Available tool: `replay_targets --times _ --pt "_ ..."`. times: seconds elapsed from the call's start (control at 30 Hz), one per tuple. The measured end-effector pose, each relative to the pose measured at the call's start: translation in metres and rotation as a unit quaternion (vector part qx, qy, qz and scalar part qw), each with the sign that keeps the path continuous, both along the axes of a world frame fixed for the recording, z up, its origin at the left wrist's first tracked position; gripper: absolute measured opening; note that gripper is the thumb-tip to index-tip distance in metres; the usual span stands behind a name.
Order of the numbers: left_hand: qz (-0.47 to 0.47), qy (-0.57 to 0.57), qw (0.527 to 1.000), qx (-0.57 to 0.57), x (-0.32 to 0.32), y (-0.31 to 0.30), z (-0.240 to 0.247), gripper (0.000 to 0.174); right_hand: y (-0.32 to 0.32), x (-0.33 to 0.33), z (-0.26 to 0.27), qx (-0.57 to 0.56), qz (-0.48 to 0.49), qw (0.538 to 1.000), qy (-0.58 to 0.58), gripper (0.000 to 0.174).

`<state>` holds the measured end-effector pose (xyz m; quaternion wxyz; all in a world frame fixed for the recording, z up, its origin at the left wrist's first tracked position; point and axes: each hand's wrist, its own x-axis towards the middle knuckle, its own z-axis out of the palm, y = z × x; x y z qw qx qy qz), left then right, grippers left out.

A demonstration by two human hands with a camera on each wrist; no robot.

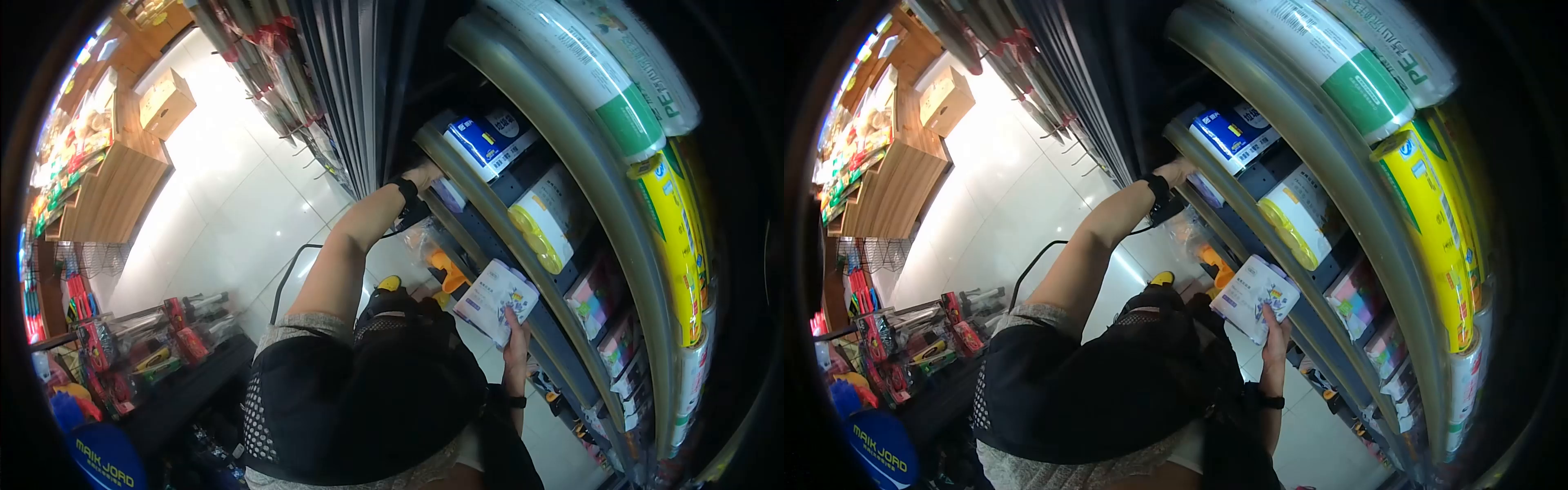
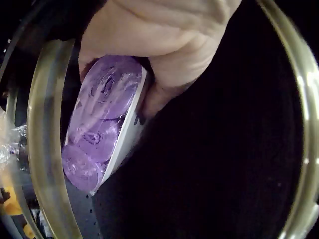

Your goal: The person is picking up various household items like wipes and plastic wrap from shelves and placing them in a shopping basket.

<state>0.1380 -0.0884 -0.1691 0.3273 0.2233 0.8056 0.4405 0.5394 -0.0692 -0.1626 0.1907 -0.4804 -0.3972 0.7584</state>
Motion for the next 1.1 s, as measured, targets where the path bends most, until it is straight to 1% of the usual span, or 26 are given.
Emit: replay_targets --times 0.1,0.17,0.23,0.3,0.33,0.37,0.4,0.43,0.47,0.5,0.57,0.63,0.67,0.7,0.73,0.77,0.8,0.83,0.87,0.9,0.93,0.97,1.0,1.03,1.07,1.1 --pt "-0.009 0.098 0.995 -0.023 0.001 0.005 -0.006 0.053 0.018 -0.010 -0.011 -0.001 0.020 1.000 -0.016 0.039" --pt "-0.016 0.163 0.986 -0.038 0.004 0.007 -0.011 0.053 0.031 -0.016 -0.026 -0.028 0.006 1.000 0.011 0.041" --pt "-0.016 0.232 0.971 -0.056 0.004 0.004 -0.014 0.054 0.043 -0.034 -0.028 -0.045 0.006 0.999 0.003 0.041" --pt "-0.017 0.300 0.951 -0.074 0.004 0.000 -0.018 0.054 0.053 -0.042 -0.040 -0.057 -0.035 0.997 0.026 0.043" --pt "-0.018 0.333 0.939 -0.084 0.004 -0.002 -0.020 0.054 0.060 -0.044 -0.051 -0.047 -0.038 0.997 0.041 0.042" --pt "-0.015 0.330 0.940 -0.086 0.003 -0.002 -0.038 0.054 0.069 -0.046 -0.061 -0.049 -0.034 0.997 0.039 0.042" --pt "-0.046 0.329 0.940 -0.080 -0.002 -0.001 -0.070 0.056 0.077 -0.049 -0.071 -0.070 -0.054 0.995 0.042 0.041" --pt "-0.076 0.327 0.939 -0.072 -0.005 0.001 -0.090 0.058 0.082 -0.054 -0.079 -0.091 -0.074 0.992 0.045 0.040" --pt "-0.078 0.325 0.940 -0.073 -0.004 0.005 -0.096 0.058 0.083 -0.059 -0.085 -0.032 -0.102 0.991 0.076 0.041" --pt "-0.071 0.300 0.947 -0.093 -0.002 0.010 -0.101 0.060 0.082 -0.055 -0.087 -0.033 -0.104 0.991 0.073 0.041" --pt "-0.066 0.273 0.953 -0.114 0.001 0.011 -0.098 0.061 0.095 -0.069 -0.095 -0.019 -0.085 0.995 0.053 0.041" --pt "-0.100 0.294 0.941 -0.136 -0.002 0.005 -0.076 0.047 0.096 -0.072 -0.103 -0.005 -0.066 0.997 0.032 0.041" --pt "-0.070 0.271 0.957 -0.079 -0.007 0.006 -0.088 0.045 0.115 -0.121 -0.111 0.001 -0.056 0.998 0.022 0.041" --pt "-0.072 0.269 0.957 -0.079 -0.007 0.004 -0.090 0.045 0.108 -0.096 -0.112 0.008 -0.047 0.999 0.012 0.041" --pt "-0.100 0.240 0.962 -0.081 -0.008 0.001 -0.087 0.043 0.109 -0.099 -0.114 0.014 -0.037 0.999 0.002 0.040" --pt "-0.129 0.212 0.965 -0.081 -0.008 -0.001 -0.083 0.042 0.131 -0.149 -0.124 0.021 -0.028 0.999 -0.008 0.040" --pt "-0.132 0.211 0.965 -0.081 -0.007 -0.001 -0.077 0.042 0.125 -0.128 -0.126 0.028 -0.019 0.999 -0.017 0.040" --pt "-0.137 0.233 0.959 -0.090 -0.004 -0.002 -0.069 0.048 0.123 -0.099 -0.123 0.035 -0.010 0.999 -0.025 0.040" --pt "-0.143 0.254 0.951 -0.099 0.000 -0.003 -0.062 0.054 0.129 -0.101 -0.129 0.042 -0.001 0.999 -0.034 0.040" --pt "-0.145 0.253 0.951 -0.099 0.006 -0.003 -0.057 0.054 0.134 -0.097 -0.131 0.049 0.008 0.998 -0.043 0.040" --pt "-0.146 0.356 0.920 -0.075 0.015 -0.001 -0.053 0.049 0.137 -0.093 -0.134 0.056 0.018 0.997 -0.052 0.041" --pt "-0.144 0.454 0.878 -0.050 0.026 0.000 -0.049 0.044 0.142 -0.093 -0.137 0.063 0.027 0.996 -0.061 0.041" --pt "-0.146 0.453 0.878 -0.049 0.039 -0.001 -0.043 0.044 0.141 -0.086 -0.139 0.069 0.036 0.995 -0.070 0.041" --pt "-0.202 0.444 0.873 0.013 0.056 -0.004 -0.038 0.043 0.146 -0.093 -0.143 0.076 0.045 0.993 -0.078 0.041" --pt "-0.255 0.431 0.862 0.074 0.072 -0.006 -0.033 0.042 0.140 -0.082 -0.144 0.083 0.055 0.991 -0.087 0.041" --pt "-0.257 0.430 0.862 0.075 0.087 -0.010 -0.033 0.042 0.136 -0.075 -0.145 0.089 0.064 0.989 -0.096 0.041"
